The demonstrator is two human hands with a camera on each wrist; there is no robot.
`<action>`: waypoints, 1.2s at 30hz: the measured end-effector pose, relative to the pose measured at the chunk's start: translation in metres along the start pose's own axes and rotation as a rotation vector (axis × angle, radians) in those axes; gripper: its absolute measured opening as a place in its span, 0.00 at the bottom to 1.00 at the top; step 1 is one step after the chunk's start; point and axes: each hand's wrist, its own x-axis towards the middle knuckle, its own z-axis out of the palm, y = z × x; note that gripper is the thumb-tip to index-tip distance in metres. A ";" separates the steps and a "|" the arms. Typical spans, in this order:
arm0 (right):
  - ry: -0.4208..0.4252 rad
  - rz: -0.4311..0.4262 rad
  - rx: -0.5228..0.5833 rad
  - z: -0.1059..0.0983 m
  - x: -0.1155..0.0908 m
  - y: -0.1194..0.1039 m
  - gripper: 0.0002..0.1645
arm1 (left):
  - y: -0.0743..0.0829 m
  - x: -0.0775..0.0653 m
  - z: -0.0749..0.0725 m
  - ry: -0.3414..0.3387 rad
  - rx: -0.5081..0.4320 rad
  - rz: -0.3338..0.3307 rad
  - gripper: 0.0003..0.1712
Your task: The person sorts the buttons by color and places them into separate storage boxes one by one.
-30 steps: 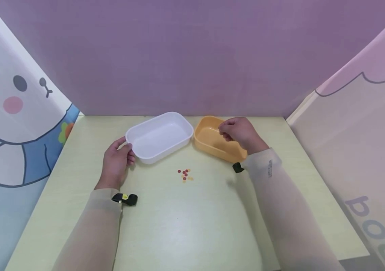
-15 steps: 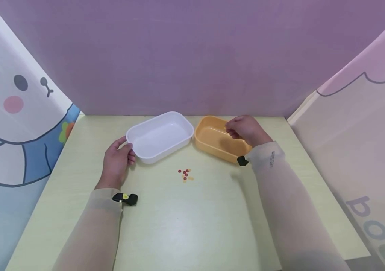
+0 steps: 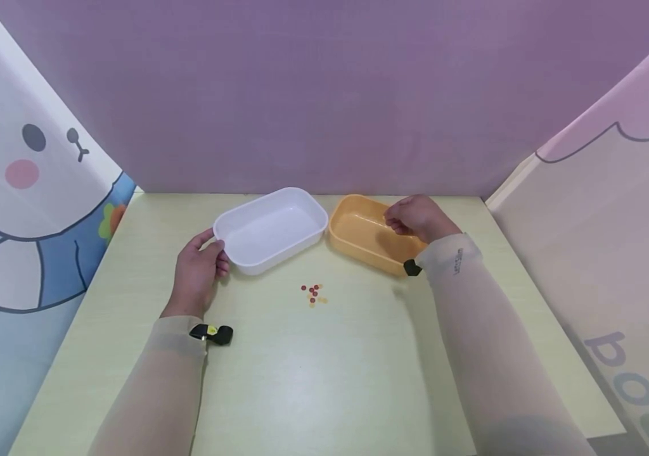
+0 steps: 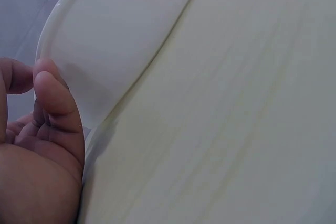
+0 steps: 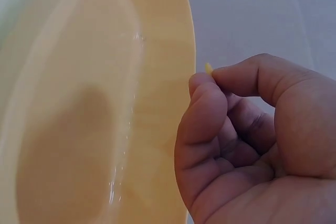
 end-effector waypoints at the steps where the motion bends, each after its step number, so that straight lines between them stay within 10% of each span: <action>1: 0.002 0.000 0.000 0.001 0.000 0.000 0.19 | 0.000 0.000 0.000 0.000 0.002 -0.002 0.30; 36: 0.005 0.018 -0.054 0.005 0.000 0.006 0.18 | 0.001 -0.001 0.002 0.001 0.019 0.005 0.30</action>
